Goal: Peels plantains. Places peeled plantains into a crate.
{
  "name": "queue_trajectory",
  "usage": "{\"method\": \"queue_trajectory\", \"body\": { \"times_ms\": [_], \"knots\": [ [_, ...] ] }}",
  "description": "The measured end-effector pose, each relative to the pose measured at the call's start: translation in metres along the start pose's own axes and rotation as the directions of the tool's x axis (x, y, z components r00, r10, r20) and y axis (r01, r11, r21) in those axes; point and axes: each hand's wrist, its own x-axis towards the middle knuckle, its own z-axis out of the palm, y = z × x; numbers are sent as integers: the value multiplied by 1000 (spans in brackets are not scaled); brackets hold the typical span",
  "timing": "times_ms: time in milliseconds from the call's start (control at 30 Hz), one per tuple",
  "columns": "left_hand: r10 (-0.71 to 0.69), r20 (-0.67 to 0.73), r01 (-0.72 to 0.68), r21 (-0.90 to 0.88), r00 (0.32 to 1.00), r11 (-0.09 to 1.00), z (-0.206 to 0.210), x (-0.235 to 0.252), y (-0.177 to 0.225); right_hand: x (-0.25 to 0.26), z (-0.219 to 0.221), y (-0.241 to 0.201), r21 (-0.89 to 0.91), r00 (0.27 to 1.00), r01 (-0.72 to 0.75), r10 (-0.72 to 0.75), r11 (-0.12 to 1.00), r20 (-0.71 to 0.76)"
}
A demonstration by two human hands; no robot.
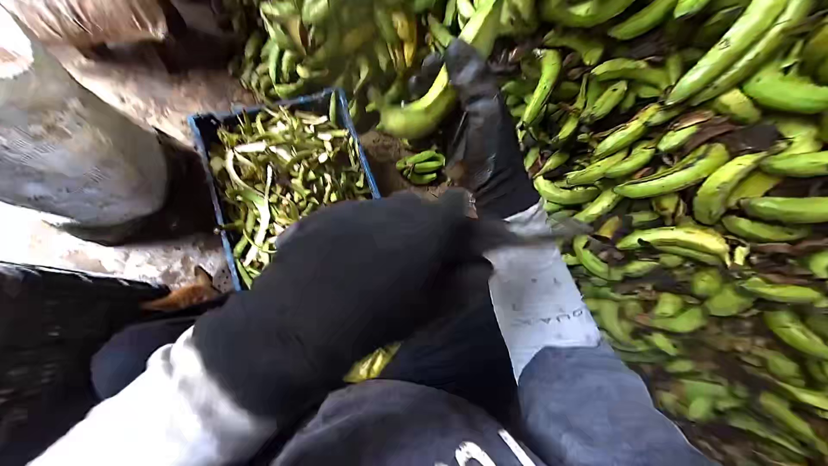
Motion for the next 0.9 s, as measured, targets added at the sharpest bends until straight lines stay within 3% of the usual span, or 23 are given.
{"method": "queue_trajectory", "body": {
  "times_ms": [67, 133, 233, 333, 433, 533, 600, 667, 733, 800, 833, 900],
  "knots": [
    [-266, -15, 237, -408, 964, 882, 26, -15, -46, 2, 9, 16, -86, 998, 4, -9, 996, -62],
    [-425, -97, 221, -739, 900, 636, 75, -26, -80, -9, 26, 19, -116, 995, 8, -19, 993, -95],
    [-499, -86, 112, -929, 862, 353, 141, -27, -100, -28, 43, 25, -100, 998, 7, -12, 995, -55],
    [-513, -141, -35, -977, 847, 211, 144, -18, -87, -40, 53, 30, -160, 1000, 19, -16, 987, 20],
    [-460, -361, -283, -931, 811, 231, 112, -13, -73, -36, 57, 40, -85, 997, 67, -62, 994, 52],
    [-442, -461, -361, -885, 769, 296, 97, -10, -69, -39, 55, 38, -93, 998, 23, -17, 995, 61],
    [-472, -386, -277, -917, 793, 286, 106, -8, -76, -38, 52, 37, -131, 999, -15, 20, 991, 32],
    [-569, -214, -102, -970, 794, 221, 115, -12, -82, -37, 51, 36, -159, 996, -89, 85, 983, -34],
    [-622, -57, -34, -998, 781, 48, 120, -15, -84, -36, 48, 37, -190, 988, -143, 131, 971, -77],
    [-618, 2, -61, -995, 786, -80, 127, -18, -85, -38, 46, 39, -197, 988, -149, 140, 969, -59],
    [-611, 4, -72, -993, 792, -99, 129, -18, -84, -37, 46, 40, -189, 991, -136, 132, 972, -35],
    [-629, -14, -38, -999, 777, -24, 129, -15, -81, -38, 48, 42, -190, 993, -110, 116, 976, 18]
  ]
}}
